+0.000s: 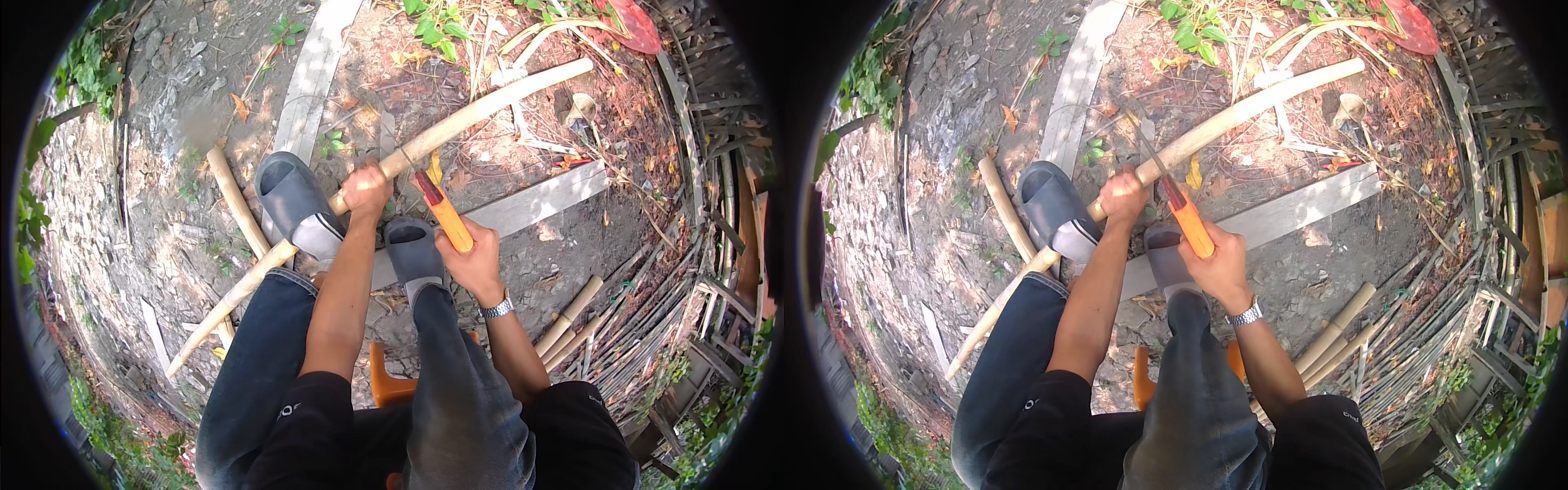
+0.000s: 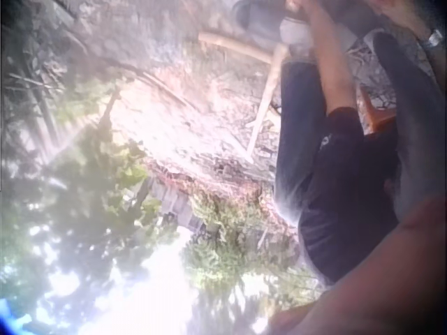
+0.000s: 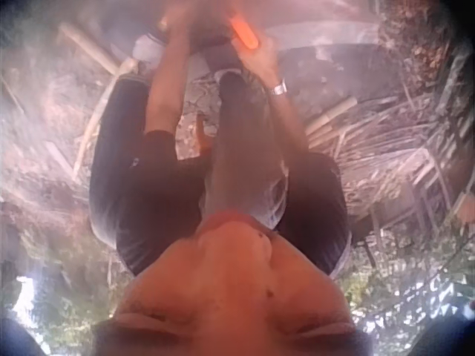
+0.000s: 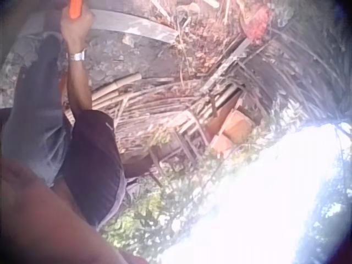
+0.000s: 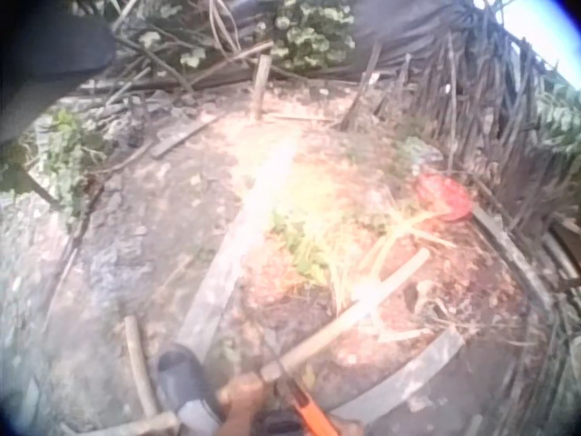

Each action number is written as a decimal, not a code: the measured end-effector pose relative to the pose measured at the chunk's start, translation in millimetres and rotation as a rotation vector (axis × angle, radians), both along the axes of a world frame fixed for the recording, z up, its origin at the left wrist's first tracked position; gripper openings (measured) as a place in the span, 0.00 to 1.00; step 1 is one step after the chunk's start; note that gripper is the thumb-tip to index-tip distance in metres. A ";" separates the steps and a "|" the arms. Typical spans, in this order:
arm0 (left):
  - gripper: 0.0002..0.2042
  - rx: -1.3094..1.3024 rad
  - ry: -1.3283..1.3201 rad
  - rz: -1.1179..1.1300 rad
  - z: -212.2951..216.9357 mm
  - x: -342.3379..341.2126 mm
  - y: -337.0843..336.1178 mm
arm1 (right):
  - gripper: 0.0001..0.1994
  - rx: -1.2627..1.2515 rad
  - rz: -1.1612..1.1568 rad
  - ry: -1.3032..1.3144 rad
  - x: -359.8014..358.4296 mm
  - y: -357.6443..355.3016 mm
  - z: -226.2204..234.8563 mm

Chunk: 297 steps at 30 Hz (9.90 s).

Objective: The person sits on a small stool and uses a hand saw to cut a long bamboo pole that is positioned between their legs. They hold the pole steady with their left hand while sawing with their right hand, periodically adjusting the pole's position.

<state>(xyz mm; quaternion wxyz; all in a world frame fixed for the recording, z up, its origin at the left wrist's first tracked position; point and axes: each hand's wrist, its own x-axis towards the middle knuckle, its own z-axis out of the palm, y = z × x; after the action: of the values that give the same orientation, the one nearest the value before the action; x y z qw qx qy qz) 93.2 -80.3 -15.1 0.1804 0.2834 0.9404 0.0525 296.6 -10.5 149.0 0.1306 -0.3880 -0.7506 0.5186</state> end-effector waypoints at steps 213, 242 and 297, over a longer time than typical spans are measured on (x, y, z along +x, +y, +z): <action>0.19 -0.126 -0.307 -0.039 23.5 -48.4 21.0 | 0.01 -0.060 0.087 -0.164 133.8 -5.9 15.8; 0.23 -0.016 -0.048 -0.038 -4.7 -21.3 10.0 | 0.06 -0.074 0.014 0.028 50.5 10.9 91.4; 0.20 -0.087 -0.202 0.018 10.7 -31.3 15.8 | 0.03 -0.033 0.096 -0.175 162.8 -17.1 36.0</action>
<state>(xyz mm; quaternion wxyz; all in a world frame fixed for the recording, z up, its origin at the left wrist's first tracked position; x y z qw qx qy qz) 61.9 -64.6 -4.4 0.2861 0.2602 0.9213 0.0413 459.4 -27.6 184.9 0.0329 -0.3974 -0.7683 0.5008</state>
